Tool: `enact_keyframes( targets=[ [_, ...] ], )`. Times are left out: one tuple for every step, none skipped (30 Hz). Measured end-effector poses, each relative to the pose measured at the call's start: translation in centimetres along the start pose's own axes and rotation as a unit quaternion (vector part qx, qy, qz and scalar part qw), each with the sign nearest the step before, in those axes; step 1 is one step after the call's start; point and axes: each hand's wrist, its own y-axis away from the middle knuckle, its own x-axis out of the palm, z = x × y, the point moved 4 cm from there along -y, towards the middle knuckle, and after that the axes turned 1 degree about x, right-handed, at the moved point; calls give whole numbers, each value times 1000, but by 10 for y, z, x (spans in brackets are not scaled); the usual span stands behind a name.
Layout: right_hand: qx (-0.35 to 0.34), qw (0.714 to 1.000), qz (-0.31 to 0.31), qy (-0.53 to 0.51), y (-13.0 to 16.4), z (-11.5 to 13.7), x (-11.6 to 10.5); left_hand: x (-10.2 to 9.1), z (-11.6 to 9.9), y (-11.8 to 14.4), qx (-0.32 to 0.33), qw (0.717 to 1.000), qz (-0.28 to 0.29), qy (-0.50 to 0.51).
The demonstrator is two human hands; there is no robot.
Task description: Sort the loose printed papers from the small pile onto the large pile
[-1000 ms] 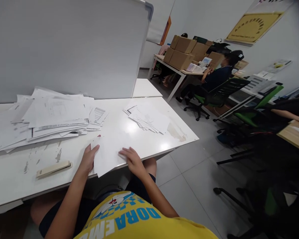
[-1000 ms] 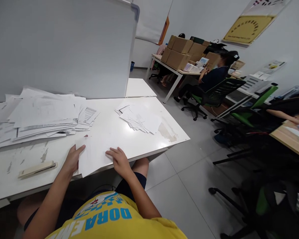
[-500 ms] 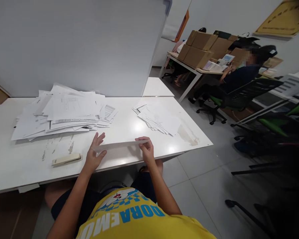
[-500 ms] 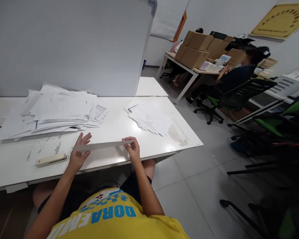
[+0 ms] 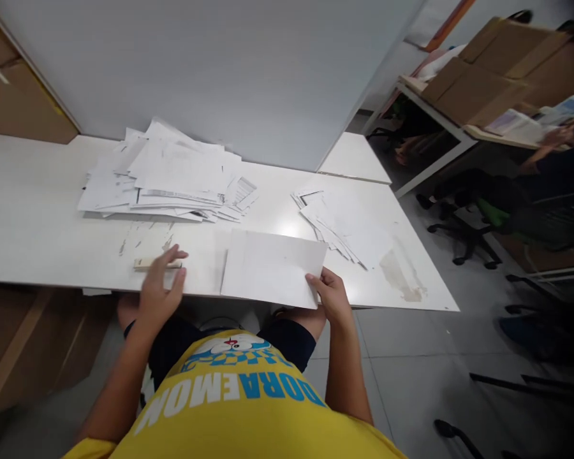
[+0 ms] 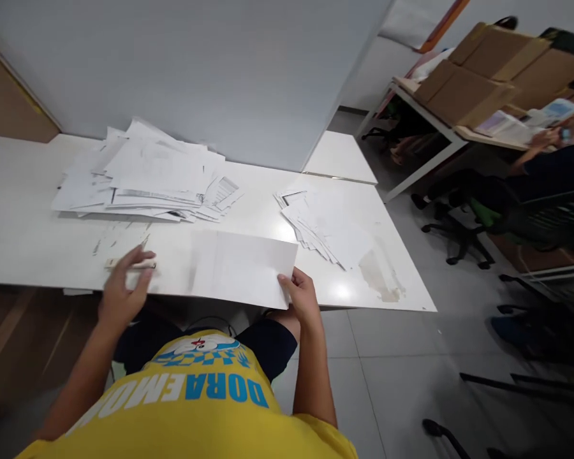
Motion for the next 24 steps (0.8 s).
enact_keyframes(
  targets=[
    [25, 999, 22, -16, 4, -3, 8, -17, 4, 4, 17, 999, -19, -44],
    [46, 997, 44, -31, 7, -6, 20, -30, 10, 8, 38, 996, -24, -80],
    [62, 995, 65, -38, 9, -7, 33, -38, 17, 11, 58, 992, -12, -107],
    [74, 993, 81, -35, 10, -8, 46, -43, 24, 14, 76, 989, 7, -127],
    [80, 992, 92, -24, 9, -7, 59, -44, 31, 17, 90, 986, 30, -140],
    [83, 992, 98, -7, 8, -6, 69, -42, 38, 19, 99, 982, 52, -150],
    [86, 991, 101, 10, 7, -3, 78, -38, 44, 22, 104, 979, 71, -159],
    [88, 990, 105, 24, 5, -1, 85, -33, 49, 25, 103, 977, 85, -166],
    [91, 989, 110, 33, 3, 2, 89, -28, 53, 28, 99, 976, 91, -171],
    [94, 988, 114, 35, 1, 4, 92, -24, 56, 30, 93, 976, 90, -174],
    [99, 988, 117, 34, 0, 6, 94, -20, 60, 32, 87, 977, 84, -175],
    [104, 987, 118, 30, 0, 7, 95, -17, 63, 34, 81, 979, 75, -174],
    [109, 987, 119, 26, 0, 8, 95, -14, 66, 36, 76, 980, 66, -171],
    [111, 986, 120, 20, 0, 9, 94, -13, 69, 37, 71, 981, 57, -169],
    [112, 986, 122, 13, 0, 9, 93, -11, 72, 38, 64, 983, 50, -166],
    [112, 986, 124, 4, 1, 9, 91, -9, 76, 38, 56, 984, 44, -163],
    [112, 986, 123, -6, 2, 9, 89, -8, 79, 38, 47, 986, 36, -158],
    [111, 986, 121, -15, 2, 9, 87, -7, 82, 39, 40, 987, 27, -154],
    [110, 987, 116, -23, 2, 9, 85, -6, 84, 39, 33, 988, 19, -148],
    [109, 987, 112, -28, 2, 9, 83, -5, 85, 39, 27, 989, 12, -142],
    [109, 988, 109, -28, 2, 9, 82, -4, 86, 39, 21, 991, 7, -135],
    [109, 988, 110, -23, 2, 9, 83, -4, 86, 40, 13, 992, 1, -129],
    [108, 988, 112, -12, 1, 9, 84, -3, 85, 39, 4, 992, -2, -123],
    [107, 988, 114, 1, 0, 9, 86, -3, 85, 39, -3, 993, -5, -118]
  ],
)
